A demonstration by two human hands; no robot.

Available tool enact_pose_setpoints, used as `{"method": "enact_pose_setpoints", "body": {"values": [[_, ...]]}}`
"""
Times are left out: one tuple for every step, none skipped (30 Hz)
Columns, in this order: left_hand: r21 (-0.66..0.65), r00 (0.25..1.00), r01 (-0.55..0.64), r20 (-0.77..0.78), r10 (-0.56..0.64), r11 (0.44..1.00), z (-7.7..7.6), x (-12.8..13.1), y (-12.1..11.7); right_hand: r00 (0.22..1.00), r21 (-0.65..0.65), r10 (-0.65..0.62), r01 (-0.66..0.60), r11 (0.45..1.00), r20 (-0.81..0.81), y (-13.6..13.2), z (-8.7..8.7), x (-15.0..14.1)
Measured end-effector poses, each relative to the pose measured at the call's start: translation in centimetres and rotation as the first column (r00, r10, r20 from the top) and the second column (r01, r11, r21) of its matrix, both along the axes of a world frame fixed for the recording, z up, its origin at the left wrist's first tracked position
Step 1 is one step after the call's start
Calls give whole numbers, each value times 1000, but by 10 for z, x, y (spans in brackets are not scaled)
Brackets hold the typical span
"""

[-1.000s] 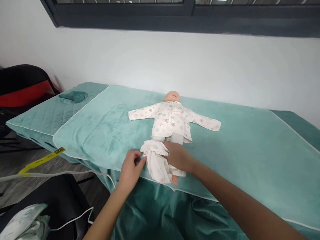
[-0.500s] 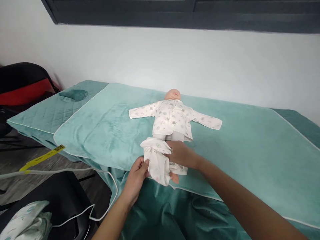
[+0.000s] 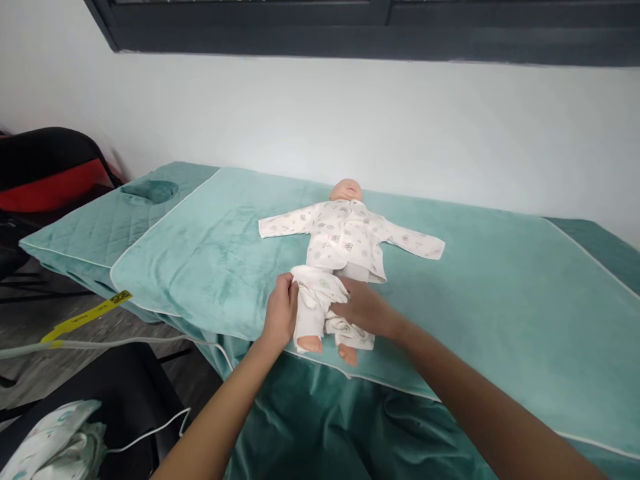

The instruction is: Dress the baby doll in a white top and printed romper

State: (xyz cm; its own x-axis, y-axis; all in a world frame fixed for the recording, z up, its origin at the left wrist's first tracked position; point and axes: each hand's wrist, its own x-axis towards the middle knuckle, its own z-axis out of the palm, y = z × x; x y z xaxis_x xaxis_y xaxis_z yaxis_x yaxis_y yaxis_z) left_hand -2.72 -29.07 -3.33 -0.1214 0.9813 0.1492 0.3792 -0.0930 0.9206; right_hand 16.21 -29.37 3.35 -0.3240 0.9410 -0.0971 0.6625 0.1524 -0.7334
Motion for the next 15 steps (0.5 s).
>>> {"method": "enact_pose_setpoints", "body": {"values": [[4, 999, -9, -43, 10, 1000, 1, 0, 5, 1000, -3, -19, 19, 1000, -16, -1, -1, -1], [9, 997, -17, -74, 18, 1000, 3, 1, 10, 999, -13, -38, 38, 999, -28, -2, -2, -1], [14, 995, -22, -92, 23, 1000, 4, 1, 15, 997, -21, -63, 62, 998, -36, -3, -3, -2], [19, 996, -24, -89, 25, 1000, 4, 1, 19, 995, -15, -98, 98, 995, -37, -5, -2, -2], [24, 998, -20, -60, 22, 1000, 4, 1, 23, 991, -3, -128, 128, 992, -38, -7, -2, -2], [29, 1000, -13, -4, 13, 999, 4, 0, 26, 988, 9, -145, 145, 989, -47, -10, 0, -1], [35, 997, -8, 75, 5, 999, 4, -2, 29, 987, 22, -145, 147, 989, -72, -13, 2, 2], [37, 986, -11, 165, 4, 999, 4, -4, 31, 984, 34, -135, 140, 990, -114, -16, 4, 5], [35, 969, -19, 247, 10, 999, 5, -7, 32, 978, 42, -122, 131, 991, -170, -18, 5, 9], [28, 952, -30, 305, 20, 999, 6, -9, 34, 965, 48, -124, 139, 989, -233, -19, 7, 13], [19, 942, -35, 333, 27, 999, 8, -11, 35, 944, 56, -152, 176, 983, -294, -20, 7, 19], [11, 941, -30, 336, 25, 999, 11, -12, 37, 917, 69, -204, 242, 968, -342, -19, 6, 24], [7, 947, -17, 320, 14, 1000, 15, -12, 39, 887, 86, -271, 324, 942, -375, -16, 5, 30], [4, 956, 3, 294, -4, 1000, 20, -9, 42, 853, 107, -340, 411, 906, -395, -13, 2, 36], [-7, 963, 26, 270, -23, 1000, 25, -6, 45, 819, 128, -404, 489, 863, -407, -8, -3, 42]]}}
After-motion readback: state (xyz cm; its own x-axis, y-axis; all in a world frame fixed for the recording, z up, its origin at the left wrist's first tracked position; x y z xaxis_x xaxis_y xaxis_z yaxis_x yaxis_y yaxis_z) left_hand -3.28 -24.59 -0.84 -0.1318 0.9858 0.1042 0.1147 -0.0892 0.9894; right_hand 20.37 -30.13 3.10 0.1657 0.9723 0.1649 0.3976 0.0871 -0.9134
